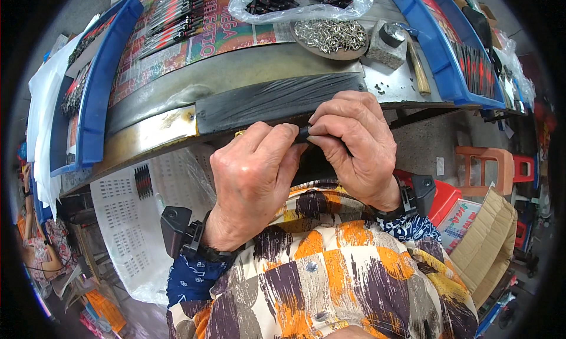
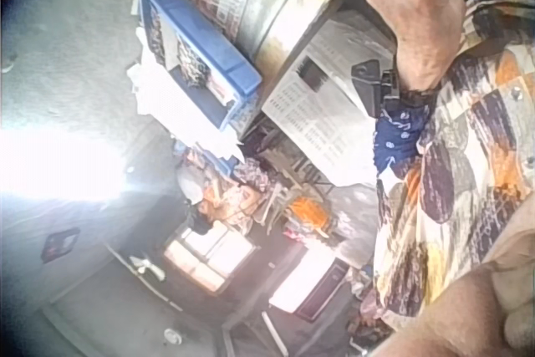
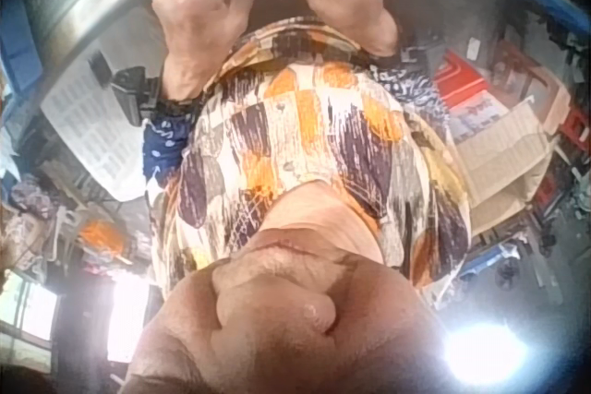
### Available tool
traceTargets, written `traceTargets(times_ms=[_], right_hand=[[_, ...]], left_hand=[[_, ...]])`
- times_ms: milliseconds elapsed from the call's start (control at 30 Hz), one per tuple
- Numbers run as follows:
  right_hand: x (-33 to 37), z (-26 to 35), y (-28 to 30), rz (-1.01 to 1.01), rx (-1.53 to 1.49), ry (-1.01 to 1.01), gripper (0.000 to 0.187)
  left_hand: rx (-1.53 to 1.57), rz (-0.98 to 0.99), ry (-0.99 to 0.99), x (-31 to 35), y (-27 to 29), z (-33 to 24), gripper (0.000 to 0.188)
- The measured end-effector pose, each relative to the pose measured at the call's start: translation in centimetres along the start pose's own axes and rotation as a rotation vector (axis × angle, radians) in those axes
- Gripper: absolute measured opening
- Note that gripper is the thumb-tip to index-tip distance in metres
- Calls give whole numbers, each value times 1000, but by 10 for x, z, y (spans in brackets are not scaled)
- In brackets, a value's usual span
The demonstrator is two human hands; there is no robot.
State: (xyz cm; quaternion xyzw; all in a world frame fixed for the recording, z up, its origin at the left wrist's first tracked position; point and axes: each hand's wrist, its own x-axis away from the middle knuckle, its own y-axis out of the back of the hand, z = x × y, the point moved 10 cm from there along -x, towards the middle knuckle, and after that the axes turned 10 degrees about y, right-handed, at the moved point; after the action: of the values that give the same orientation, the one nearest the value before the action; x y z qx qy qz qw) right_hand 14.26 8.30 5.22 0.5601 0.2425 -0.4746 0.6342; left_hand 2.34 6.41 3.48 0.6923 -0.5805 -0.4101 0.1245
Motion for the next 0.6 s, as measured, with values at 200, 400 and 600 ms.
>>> traceTargets(times_ms=[200, 400, 600], right_hand=[[1, -3, -3, 4, -8, -35, 15], [4, -5, -8, 7, -25, -60, 16], [8, -11, -12, 12, -19, -104, 16]], left_hand=[[-21, -15, -12, 2, 1, 0, 22], [-53, -58, -27, 3, 1, -1, 23], [-131, -122, -37, 6, 1, -2, 23]])
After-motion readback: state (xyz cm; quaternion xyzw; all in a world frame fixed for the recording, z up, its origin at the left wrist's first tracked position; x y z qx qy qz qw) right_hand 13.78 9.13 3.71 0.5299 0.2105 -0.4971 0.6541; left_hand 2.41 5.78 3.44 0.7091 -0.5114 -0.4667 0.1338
